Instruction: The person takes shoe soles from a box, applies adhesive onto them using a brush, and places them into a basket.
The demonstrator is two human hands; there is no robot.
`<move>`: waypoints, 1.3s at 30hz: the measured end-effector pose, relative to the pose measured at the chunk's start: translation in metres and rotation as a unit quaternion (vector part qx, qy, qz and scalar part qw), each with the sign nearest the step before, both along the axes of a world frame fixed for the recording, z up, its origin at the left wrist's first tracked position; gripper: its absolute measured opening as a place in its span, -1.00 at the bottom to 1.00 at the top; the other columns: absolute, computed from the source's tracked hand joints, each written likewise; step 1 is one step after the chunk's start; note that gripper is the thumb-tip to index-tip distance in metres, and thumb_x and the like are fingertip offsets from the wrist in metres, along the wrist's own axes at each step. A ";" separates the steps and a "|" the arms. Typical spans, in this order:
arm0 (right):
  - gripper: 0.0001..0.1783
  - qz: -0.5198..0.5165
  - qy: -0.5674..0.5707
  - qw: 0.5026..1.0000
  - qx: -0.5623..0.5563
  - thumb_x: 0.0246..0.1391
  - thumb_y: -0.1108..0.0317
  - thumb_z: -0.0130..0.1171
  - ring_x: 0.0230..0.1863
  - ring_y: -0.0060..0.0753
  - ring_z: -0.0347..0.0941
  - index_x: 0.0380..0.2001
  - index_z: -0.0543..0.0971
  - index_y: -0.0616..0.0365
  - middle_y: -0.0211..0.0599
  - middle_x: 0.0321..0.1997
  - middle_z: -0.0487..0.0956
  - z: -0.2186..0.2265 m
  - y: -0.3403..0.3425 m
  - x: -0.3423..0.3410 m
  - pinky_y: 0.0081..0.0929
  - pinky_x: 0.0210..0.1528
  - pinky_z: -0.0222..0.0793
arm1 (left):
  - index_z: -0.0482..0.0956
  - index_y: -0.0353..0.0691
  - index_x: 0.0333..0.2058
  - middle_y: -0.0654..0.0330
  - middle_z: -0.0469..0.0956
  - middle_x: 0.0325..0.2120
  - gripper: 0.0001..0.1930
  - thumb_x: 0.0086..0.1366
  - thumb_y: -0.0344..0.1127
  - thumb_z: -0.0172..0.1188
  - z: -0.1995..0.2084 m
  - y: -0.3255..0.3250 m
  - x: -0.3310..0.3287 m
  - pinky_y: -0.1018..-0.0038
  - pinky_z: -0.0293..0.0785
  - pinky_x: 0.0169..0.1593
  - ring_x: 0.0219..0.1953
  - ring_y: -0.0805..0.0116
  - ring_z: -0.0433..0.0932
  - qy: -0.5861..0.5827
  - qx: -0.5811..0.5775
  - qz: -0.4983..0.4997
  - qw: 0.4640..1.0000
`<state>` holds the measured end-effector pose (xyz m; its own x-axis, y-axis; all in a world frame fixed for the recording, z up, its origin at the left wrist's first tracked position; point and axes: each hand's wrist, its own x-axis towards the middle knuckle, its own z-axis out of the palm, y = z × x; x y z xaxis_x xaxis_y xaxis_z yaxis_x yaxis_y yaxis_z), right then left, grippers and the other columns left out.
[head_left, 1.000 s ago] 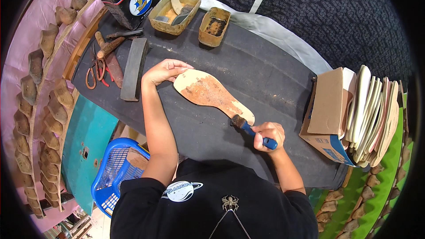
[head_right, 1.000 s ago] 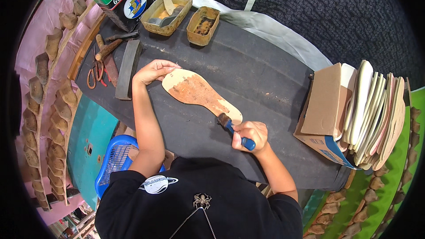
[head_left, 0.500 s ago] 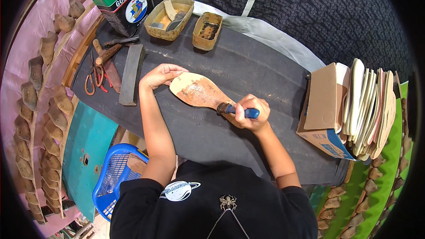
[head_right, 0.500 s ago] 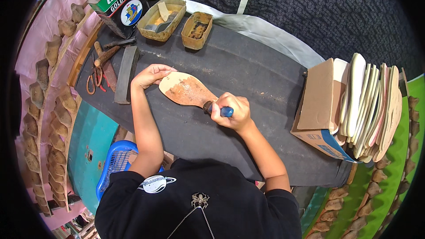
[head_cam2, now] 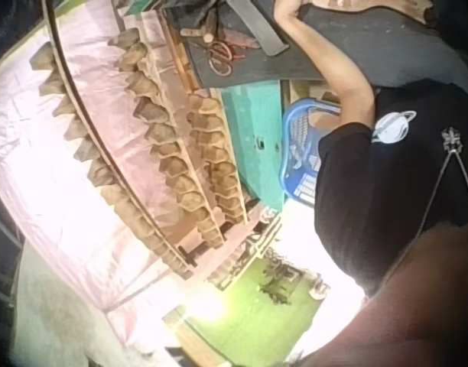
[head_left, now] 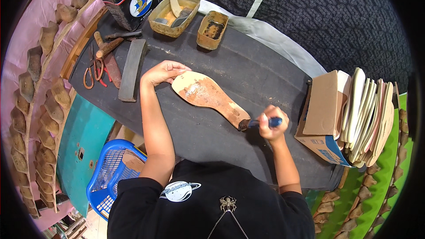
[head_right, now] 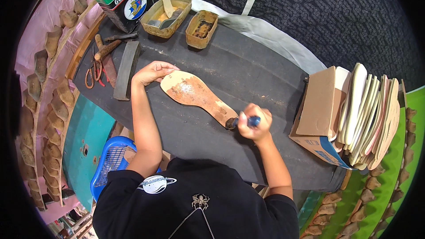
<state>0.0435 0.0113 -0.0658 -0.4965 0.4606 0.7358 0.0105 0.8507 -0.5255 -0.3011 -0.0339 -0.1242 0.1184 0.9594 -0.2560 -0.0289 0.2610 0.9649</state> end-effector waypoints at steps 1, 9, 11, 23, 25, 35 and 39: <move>-0.81 0.003 0.009 1.000 -0.005 -0.31 0.56 0.05 -0.82 -0.52 0.21 -0.76 0.25 0.15 -0.37 -0.79 0.31 0.002 0.002 -0.009 -0.62 -0.77 0.10 | 0.47 -0.22 -0.20 0.35 0.51 -0.39 -0.71 0.13 -0.22 0.07 -0.001 0.001 0.000 0.72 0.37 -0.41 -0.41 0.67 0.45 0.006 -0.007 0.006 1.000; -0.82 0.014 0.087 0.994 -0.071 -0.24 0.52 0.07 -0.79 -0.56 0.24 -0.72 0.27 0.16 -0.36 -0.76 0.33 -0.016 0.011 -0.044 -0.63 -0.74 0.12 | 0.47 -0.21 -0.21 0.38 0.50 -0.40 -0.73 0.14 -0.22 0.06 -0.004 0.005 0.002 0.74 0.34 -0.41 -0.41 0.69 0.43 -0.012 0.001 0.004 1.000; -0.81 0.009 0.052 0.996 -0.074 -0.13 0.49 0.00 -0.73 -0.57 0.31 -0.69 0.24 0.17 -0.28 -0.75 0.38 -0.016 0.011 -0.021 -0.67 -0.68 0.21 | 0.48 -0.21 -0.21 0.38 0.50 -0.40 -0.73 0.14 -0.22 0.06 -0.004 0.003 0.002 0.75 0.33 -0.42 -0.41 0.70 0.42 -0.013 -0.002 0.005 1.000; -0.79 -0.024 0.076 0.988 -0.129 -0.12 0.44 -0.01 -0.76 -0.60 0.25 -0.71 0.23 0.16 -0.33 -0.79 0.33 0.002 0.010 -0.004 -0.69 -0.71 0.14 | 0.45 -0.29 -0.21 0.31 0.50 -0.37 -0.74 0.14 -0.29 0.05 -0.003 0.003 -0.001 0.75 0.37 -0.38 -0.39 0.66 0.45 -0.010 -0.003 -0.001 1.000; -0.80 -0.007 0.119 0.987 -0.111 -0.11 0.47 -0.02 -0.74 -0.61 0.26 -0.70 0.23 0.16 -0.34 -0.78 0.32 0.003 0.014 -0.026 -0.70 -0.70 0.15 | 0.45 -0.29 -0.21 0.31 0.50 -0.37 -0.74 0.14 -0.28 0.05 -0.001 0.003 0.001 0.74 0.38 -0.37 -0.38 0.65 0.45 -0.009 -0.002 -0.009 1.000; -0.78 0.005 0.020 0.997 -0.068 -0.30 0.56 0.06 -0.85 -0.61 0.11 -0.76 0.23 0.12 -0.44 -0.80 0.23 -0.005 0.018 -0.036 -0.64 -0.78 0.01 | 0.48 -0.23 -0.22 0.36 0.50 -0.39 -0.74 0.14 -0.24 0.06 0.000 0.001 0.002 0.74 0.36 -0.40 -0.40 0.68 0.44 -0.011 -0.001 0.000 1.000; -0.79 0.003 -0.007 0.999 -0.052 -0.29 0.56 0.05 -0.85 -0.63 0.11 -0.76 0.24 0.12 -0.45 -0.82 0.22 0.000 0.013 -0.028 -0.65 -0.78 -0.01 | 0.46 -0.29 -0.22 0.29 0.50 -0.35 -0.75 0.14 -0.30 0.06 -0.002 0.002 0.000 0.73 0.39 -0.36 -0.37 0.63 0.46 -0.016 -0.010 0.007 1.000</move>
